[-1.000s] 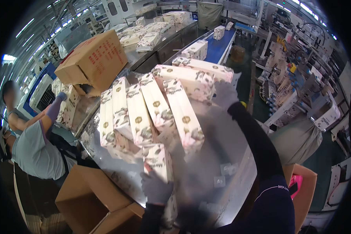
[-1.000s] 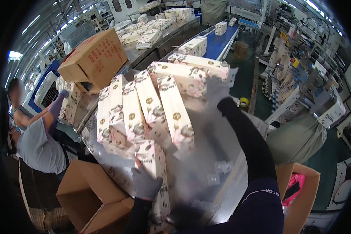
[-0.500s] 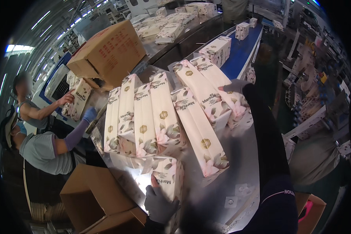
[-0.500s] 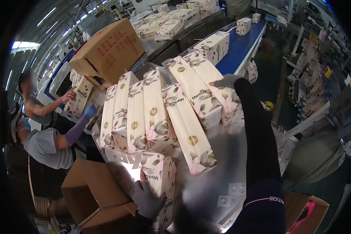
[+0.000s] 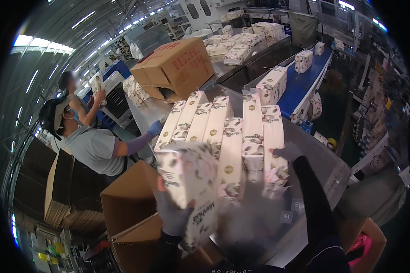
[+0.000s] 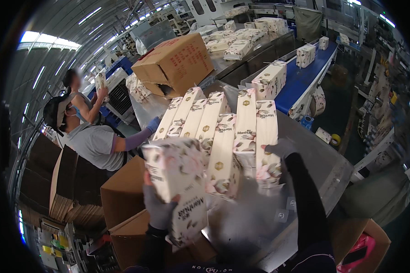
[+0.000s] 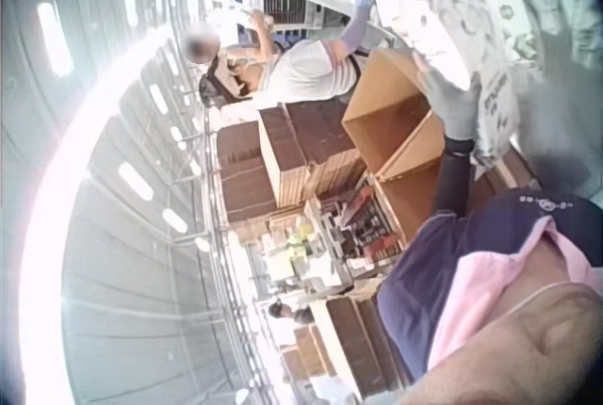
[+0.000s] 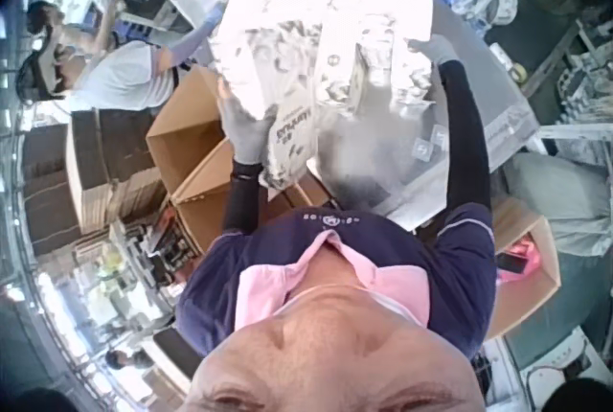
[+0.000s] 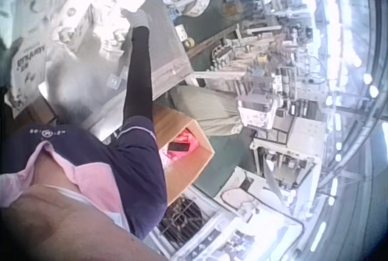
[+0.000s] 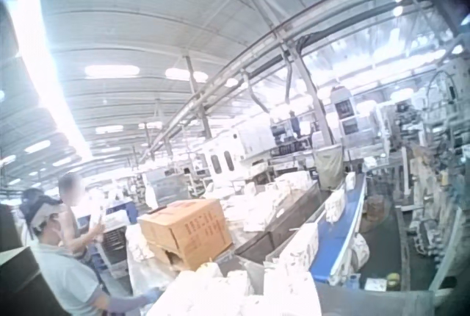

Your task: The person packs wrapped tissue boxes into cardboard shipping containers, places the filled containers onto a conveyor belt for sealing, and retrieves fresh cardboard sheets to assemble new boxes.

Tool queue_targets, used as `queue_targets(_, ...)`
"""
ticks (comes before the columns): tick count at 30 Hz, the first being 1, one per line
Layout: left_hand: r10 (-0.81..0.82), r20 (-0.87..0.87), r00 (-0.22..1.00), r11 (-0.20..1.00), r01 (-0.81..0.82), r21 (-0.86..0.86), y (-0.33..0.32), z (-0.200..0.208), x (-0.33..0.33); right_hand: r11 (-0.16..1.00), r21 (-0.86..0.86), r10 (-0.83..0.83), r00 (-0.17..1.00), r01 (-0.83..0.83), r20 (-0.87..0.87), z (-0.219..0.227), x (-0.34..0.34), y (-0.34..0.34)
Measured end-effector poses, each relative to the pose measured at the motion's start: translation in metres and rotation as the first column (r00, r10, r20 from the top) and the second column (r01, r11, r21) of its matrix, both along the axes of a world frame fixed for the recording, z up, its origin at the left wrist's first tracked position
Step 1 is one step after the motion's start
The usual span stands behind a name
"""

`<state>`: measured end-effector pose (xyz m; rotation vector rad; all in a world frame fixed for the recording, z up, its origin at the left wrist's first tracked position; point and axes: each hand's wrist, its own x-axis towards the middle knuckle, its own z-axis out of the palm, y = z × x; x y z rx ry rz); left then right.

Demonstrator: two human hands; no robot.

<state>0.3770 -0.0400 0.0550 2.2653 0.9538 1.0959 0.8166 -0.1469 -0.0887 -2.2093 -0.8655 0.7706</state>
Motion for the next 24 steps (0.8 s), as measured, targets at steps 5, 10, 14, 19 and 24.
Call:
queue_targets(5, -0.037, 0.450, 0.892, 0.999, 0.033, 0.017, 0.003, 0.091, -0.043, 0.952, 0.229, -0.172, 0.973, 0.204, -0.154, -0.001, -0.152, 0.003)
queue_targets(10, -0.034, 0.551, 0.834, 0.975, -0.093, 0.201, 0.005, 0.122, -0.076, 0.992, 0.111, 0.097, 0.931, -0.062, -0.351, 0.001, -0.243, 0.017)
queue_targets(14, -0.151, 0.602, 0.784, 0.978, 0.031, 0.205, -0.002, 0.143, -0.145, 0.698, 0.059, 0.687, 0.690, -0.714, 0.226, 0.049, -0.217, -0.003)
queue_targets(19, 0.031, 0.374, 0.927, 0.988, -0.086, 0.131, -0.009, 0.109, -0.274, 0.647, -0.442, 0.637, 0.123, -0.621, 0.761, 0.057, -0.214, 0.064)
queue_targets(24, -0.400, -0.269, 0.876, 0.915, 0.398, -0.067, -0.038, 0.133, -0.279, 0.732, -0.436, 0.591, 0.169, -0.524, 0.789, 0.046, -0.279, 0.050)
